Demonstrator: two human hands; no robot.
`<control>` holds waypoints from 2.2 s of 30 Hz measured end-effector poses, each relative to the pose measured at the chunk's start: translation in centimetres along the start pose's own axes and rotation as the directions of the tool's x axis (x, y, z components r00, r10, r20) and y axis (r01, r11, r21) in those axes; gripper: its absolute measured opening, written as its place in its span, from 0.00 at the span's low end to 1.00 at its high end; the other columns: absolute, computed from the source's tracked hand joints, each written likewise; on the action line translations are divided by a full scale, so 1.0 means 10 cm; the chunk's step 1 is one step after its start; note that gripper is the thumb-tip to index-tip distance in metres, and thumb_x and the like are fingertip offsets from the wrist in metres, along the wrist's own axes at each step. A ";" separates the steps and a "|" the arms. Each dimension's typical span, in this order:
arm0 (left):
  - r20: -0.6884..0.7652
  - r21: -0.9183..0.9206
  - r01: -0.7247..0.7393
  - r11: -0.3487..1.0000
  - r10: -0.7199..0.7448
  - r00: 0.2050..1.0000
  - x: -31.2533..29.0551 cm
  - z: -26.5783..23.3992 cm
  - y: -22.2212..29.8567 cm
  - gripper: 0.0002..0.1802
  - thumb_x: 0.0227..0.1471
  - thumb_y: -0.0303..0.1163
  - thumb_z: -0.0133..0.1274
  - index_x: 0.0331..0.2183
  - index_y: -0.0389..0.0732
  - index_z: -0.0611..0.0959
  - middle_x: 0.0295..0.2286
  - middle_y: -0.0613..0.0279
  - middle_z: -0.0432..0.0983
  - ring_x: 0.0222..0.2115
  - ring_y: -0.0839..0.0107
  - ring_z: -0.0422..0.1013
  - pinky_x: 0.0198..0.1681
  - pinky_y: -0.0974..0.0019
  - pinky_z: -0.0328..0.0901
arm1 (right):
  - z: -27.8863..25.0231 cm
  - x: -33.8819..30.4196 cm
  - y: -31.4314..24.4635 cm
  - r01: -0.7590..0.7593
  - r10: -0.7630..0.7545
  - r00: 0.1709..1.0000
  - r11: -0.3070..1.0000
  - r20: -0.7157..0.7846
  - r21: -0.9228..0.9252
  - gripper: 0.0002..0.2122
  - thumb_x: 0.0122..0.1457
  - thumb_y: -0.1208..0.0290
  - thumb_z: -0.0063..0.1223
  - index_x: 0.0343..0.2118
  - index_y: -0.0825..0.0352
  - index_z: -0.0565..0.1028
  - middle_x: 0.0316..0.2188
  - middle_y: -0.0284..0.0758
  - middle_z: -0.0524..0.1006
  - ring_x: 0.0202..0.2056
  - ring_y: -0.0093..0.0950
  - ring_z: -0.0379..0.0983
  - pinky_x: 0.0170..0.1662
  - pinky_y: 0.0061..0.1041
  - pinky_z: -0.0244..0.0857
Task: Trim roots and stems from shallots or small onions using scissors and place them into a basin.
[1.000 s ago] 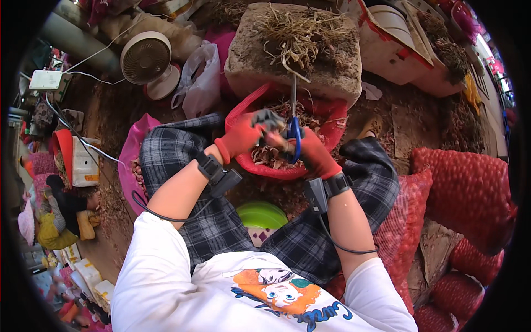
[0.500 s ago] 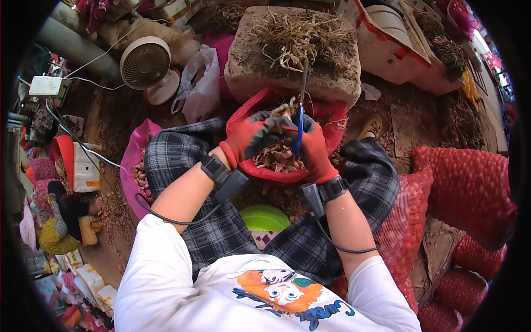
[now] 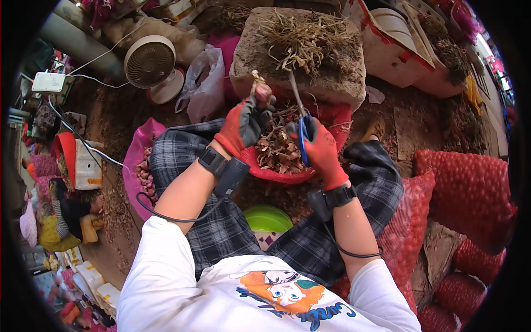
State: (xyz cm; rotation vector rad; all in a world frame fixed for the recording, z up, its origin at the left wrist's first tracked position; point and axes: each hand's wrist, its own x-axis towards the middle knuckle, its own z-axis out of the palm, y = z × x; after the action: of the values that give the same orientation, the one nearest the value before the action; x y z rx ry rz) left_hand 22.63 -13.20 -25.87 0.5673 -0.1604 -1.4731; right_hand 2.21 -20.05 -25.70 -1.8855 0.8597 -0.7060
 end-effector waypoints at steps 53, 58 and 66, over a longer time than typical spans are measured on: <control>0.176 -0.085 0.234 0.969 -0.216 0.960 -0.06 -0.07 -0.28 0.13 0.60 0.34 0.43 0.46 0.40 0.70 0.38 0.66 0.72 0.36 0.73 0.72 0.44 0.70 0.67 | -0.06 0.14 0.05 -0.121 0.130 0.989 0.986 -0.072 0.114 0.14 0.48 0.67 0.59 0.36 0.68 0.74 0.29 0.42 0.78 0.31 0.37 0.76 0.36 0.30 0.67; -0.084 0.328 0.157 0.932 -0.136 0.987 -0.10 0.13 -0.31 0.12 0.58 0.32 0.44 0.43 0.40 0.73 0.37 0.68 0.72 0.36 0.78 0.70 0.42 0.73 0.66 | -0.04 0.09 -0.21 -0.038 0.068 0.996 0.924 -0.064 0.380 0.12 0.48 0.68 0.60 0.33 0.69 0.74 0.26 0.36 0.78 0.29 0.25 0.74 0.35 0.25 0.66; -0.073 0.737 0.066 0.672 -0.018 0.997 -0.12 -0.02 -0.39 0.16 0.56 0.23 0.39 0.46 0.38 0.74 0.38 0.65 0.73 0.37 0.78 0.69 0.43 0.72 0.65 | -0.10 0.09 -0.12 -0.113 0.052 0.988 0.880 0.142 0.461 0.08 0.50 0.72 0.57 0.30 0.71 0.74 0.24 0.36 0.78 0.28 0.24 0.75 0.35 0.24 0.67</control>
State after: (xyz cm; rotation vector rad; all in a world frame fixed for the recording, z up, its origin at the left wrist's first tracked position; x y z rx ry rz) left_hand 19.07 -11.94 -27.55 1.2867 -0.7331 -1.3973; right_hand 2.28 -20.86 -24.12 -1.4320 0.6159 -0.6644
